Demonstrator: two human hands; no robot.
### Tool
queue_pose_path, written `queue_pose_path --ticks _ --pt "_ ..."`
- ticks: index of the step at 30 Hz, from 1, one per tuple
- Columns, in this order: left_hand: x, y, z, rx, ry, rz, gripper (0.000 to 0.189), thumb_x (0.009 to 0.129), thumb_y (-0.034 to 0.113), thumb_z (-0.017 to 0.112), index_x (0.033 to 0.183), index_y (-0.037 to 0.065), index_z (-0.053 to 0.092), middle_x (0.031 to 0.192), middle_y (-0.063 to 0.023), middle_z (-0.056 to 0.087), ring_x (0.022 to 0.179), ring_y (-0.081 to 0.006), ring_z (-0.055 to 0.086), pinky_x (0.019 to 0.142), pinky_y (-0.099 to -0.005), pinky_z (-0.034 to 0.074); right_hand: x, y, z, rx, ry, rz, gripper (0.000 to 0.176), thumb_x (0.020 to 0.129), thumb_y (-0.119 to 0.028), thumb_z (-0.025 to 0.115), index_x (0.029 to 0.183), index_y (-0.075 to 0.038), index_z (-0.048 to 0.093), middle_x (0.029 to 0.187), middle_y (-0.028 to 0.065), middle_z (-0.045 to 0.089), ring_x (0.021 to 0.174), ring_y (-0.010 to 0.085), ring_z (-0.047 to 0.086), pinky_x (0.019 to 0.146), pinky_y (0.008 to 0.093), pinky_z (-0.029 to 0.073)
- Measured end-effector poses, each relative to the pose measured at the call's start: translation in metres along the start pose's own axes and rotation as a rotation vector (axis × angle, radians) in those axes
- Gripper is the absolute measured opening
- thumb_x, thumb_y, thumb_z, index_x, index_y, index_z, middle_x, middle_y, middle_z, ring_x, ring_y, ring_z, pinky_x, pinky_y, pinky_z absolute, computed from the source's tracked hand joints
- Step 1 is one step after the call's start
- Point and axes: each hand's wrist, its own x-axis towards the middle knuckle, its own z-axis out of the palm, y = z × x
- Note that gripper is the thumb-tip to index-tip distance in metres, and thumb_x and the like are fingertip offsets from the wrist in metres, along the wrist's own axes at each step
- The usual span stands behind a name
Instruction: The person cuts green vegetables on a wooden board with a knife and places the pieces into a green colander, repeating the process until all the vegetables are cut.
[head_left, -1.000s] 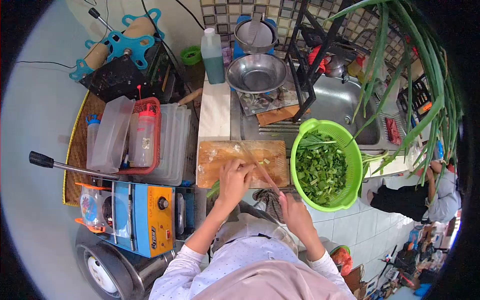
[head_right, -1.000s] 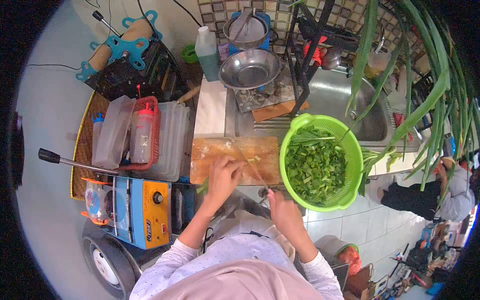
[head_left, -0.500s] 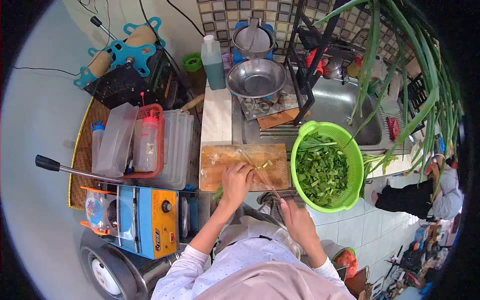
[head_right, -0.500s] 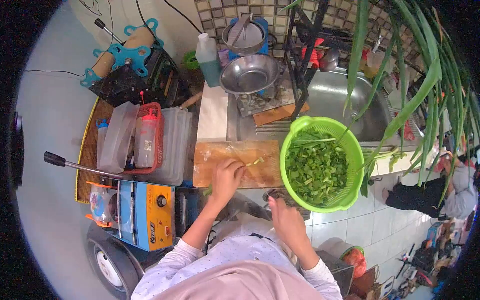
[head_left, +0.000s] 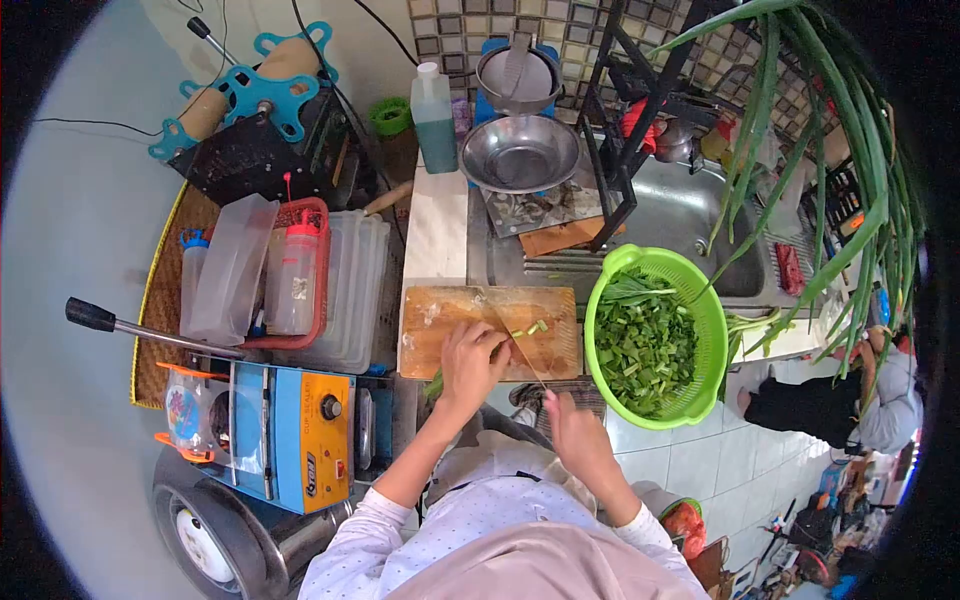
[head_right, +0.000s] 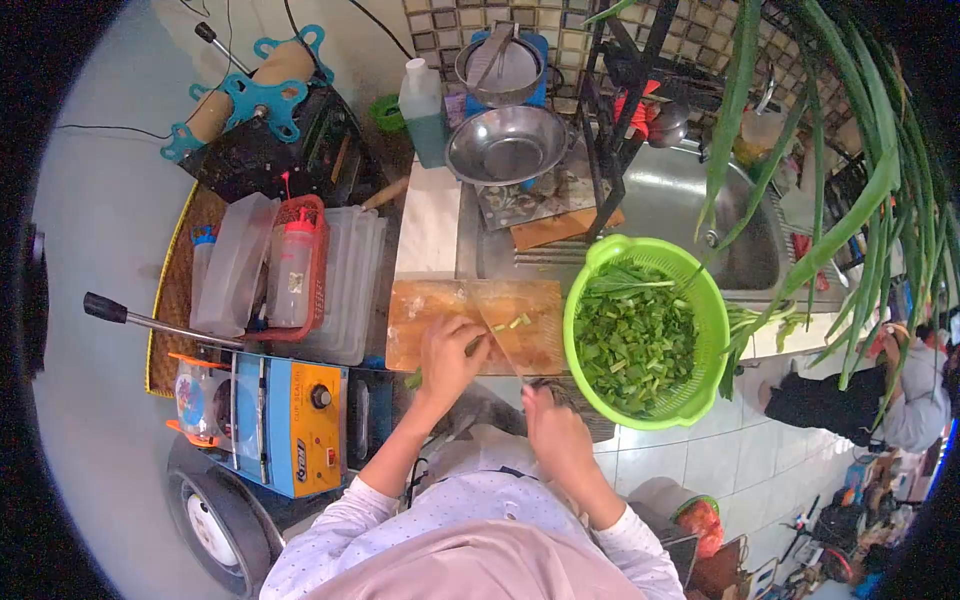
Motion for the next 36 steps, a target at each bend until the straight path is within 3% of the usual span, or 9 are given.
queue_pose_path --ticks 5,9,11,14,18,26,36 --pt "-0.008 0.000 -0.003 -0.004 -0.017 -0.039 0.011 0.075 0.017 0.069 0.084 0.011 0.073 0.081 -0.0044 0.062 0.081 -0.0252 0.056 0.071 -0.0387 0.040 0.010 0.010 0.001 0.059 0.051 -0.060 0.034 0.098 -0.031 0.040 0.095 0.000 0.053 0.065 0.0286 0.059 0.064 0.0480 0.059 0.057 0.0575 0.046" --pt "-0.006 0.000 -0.011 0.006 -0.009 -0.067 0.011 0.073 0.013 0.072 0.083 0.008 0.073 0.081 -0.0074 0.063 0.078 -0.0272 0.058 0.069 -0.0389 0.044 -0.004 0.016 -0.013 0.190 0.051 -0.082 0.035 0.099 -0.031 0.040 0.095 0.000 0.055 0.065 0.0295 0.058 0.064 0.0494 0.057 0.057 0.0573 0.045" --pt "-0.006 0.004 -0.012 0.032 0.015 -0.062 0.010 0.074 0.013 0.072 0.082 0.007 0.072 0.079 -0.0076 0.063 0.077 -0.0278 0.058 0.069 -0.0388 0.044 -0.012 0.012 -0.019 0.154 0.007 0.052 0.035 0.099 -0.030 0.041 0.100 0.001 0.057 0.070 0.0281 0.059 0.067 0.0473 0.058 0.056 0.0520 0.043" --pt "-0.009 -0.002 -0.003 -0.002 -0.019 -0.091 0.010 0.077 0.017 0.070 0.083 0.010 0.072 0.079 -0.0045 0.062 0.081 -0.0246 0.057 0.070 -0.0389 0.039 -0.018 0.011 -0.017 0.118 0.057 0.045 0.035 0.098 -0.033 0.042 0.093 -0.001 0.056 0.066 0.0293 0.058 0.064 0.0487 0.057 0.056 0.0564 0.045" --pt "-0.005 -0.001 0.005 -0.027 -0.012 -0.080 0.011 0.077 0.018 0.070 0.083 0.010 0.072 0.080 -0.0049 0.063 0.080 -0.0246 0.057 0.070 -0.0389 0.039 -0.022 0.007 -0.019 0.163 0.068 0.043 0.034 0.098 -0.033 0.043 0.093 -0.001 0.056 0.068 0.0289 0.059 0.064 0.0487 0.057 0.057 0.0561 0.045" --pt "-0.001 -0.004 0.000 -0.163 -0.067 -0.108 0.011 0.076 0.009 0.069 0.084 0.002 0.069 0.081 -0.0134 0.063 0.078 -0.0335 0.060 0.071 -0.0410 0.048 -0.025 0.008 -0.018 0.149 0.013 0.007 0.032 0.098 -0.031 0.044 0.093 -0.001 0.055 0.068 0.0277 0.059 0.065 0.0479 0.058 0.057 0.0558 0.045" --pt "-0.003 -0.002 0.000 -0.145 -0.043 -0.062 0.013 0.076 0.010 0.069 0.087 0.003 0.070 0.080 -0.0132 0.062 0.076 -0.0315 0.061 0.069 -0.0400 0.048 -0.001 0.006 0.000 0.042 0.046 -0.031 0.035 0.099 -0.032 0.041 0.093 -0.001 0.055 0.065 0.0283 0.059 0.061 0.0472 0.059 0.054 0.0558 0.047"
